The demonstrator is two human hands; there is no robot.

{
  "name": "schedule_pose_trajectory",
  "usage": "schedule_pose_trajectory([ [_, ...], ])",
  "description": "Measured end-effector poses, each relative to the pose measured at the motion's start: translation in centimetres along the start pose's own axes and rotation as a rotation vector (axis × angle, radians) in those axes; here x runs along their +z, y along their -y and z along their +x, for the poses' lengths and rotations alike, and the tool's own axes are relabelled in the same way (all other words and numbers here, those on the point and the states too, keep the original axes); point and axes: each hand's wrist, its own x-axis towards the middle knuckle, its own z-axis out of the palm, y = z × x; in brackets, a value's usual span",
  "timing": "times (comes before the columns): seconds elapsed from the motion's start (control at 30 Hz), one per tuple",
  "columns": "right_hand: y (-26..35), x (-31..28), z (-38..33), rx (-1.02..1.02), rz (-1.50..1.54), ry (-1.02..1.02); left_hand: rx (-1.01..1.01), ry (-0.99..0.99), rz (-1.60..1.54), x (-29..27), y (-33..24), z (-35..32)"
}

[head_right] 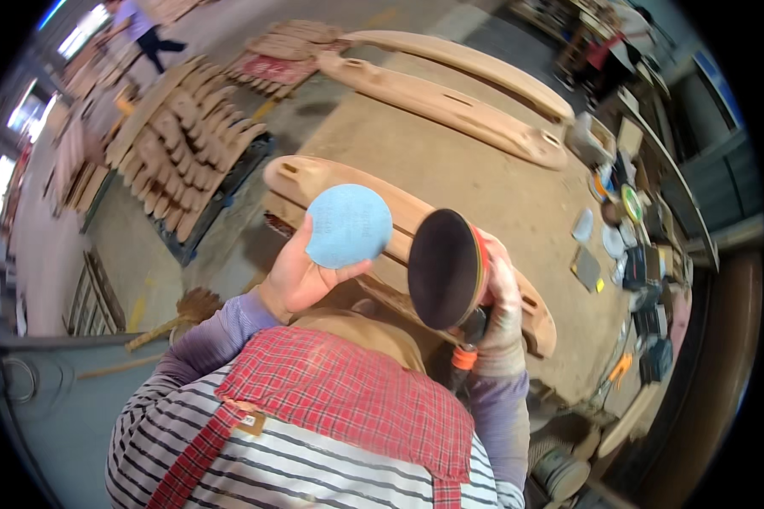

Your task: The person applies glue into slots on curved wood pieces, uses a small scraper to remove excess material, and smooths the wood surfaces using both hand sandpaper and an electric power sander.

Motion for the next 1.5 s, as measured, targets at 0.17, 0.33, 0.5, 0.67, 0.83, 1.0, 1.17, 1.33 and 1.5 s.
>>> schedule_pose_trajectory([
  [0.17,1.9,0.1,-1.6,0.020,-0.039,0.057,-0.141,0.063,-0.028,1.8,2.2,1.9],
  [0.33,0.4,-0.4,-2.2,-0.011,0.026,0.016,-0.189,0.111,-0.008,1.7,2.4,1.5],
  [0.5,-0.4,-1.1,-2.1,-0.021,0.003,0.012,-0.177,0.093,0.015,2.0,2.3,1.0],
  [0.67,-0.4,-0.4,-2.2,-0.024,-0.101,-0.039,-0.102,0.093,0.072,2.4,3.1,0.7],
  [0.83,-0.6,1.0,-2.2,-0.105,-0.160,-0.172,0.012,0.172,0.271,2.0,4.8,1.1],
  [1.0,-0.2,2.4,-2.2,-0.180,-0.272,-0.181,0.039,0.238,0.445,1.9,6.1,1.5],
  [1.17,-0.8,2.0,-2.2,-0.180,-0.274,-0.193,0.062,0.353,0.728,1.3,6.3,1.7],
  [1.33,-0.9,1.8,-2.6,-0.188,-0.297,-0.191,0.021,0.408,0.831,1.1,6.7,1.6],
  [1.5,-1.0,1.9,-2.9,-0.193,-0.284,-0.197,0.110,0.442,0.853,1.5,7.2,1.0],
])
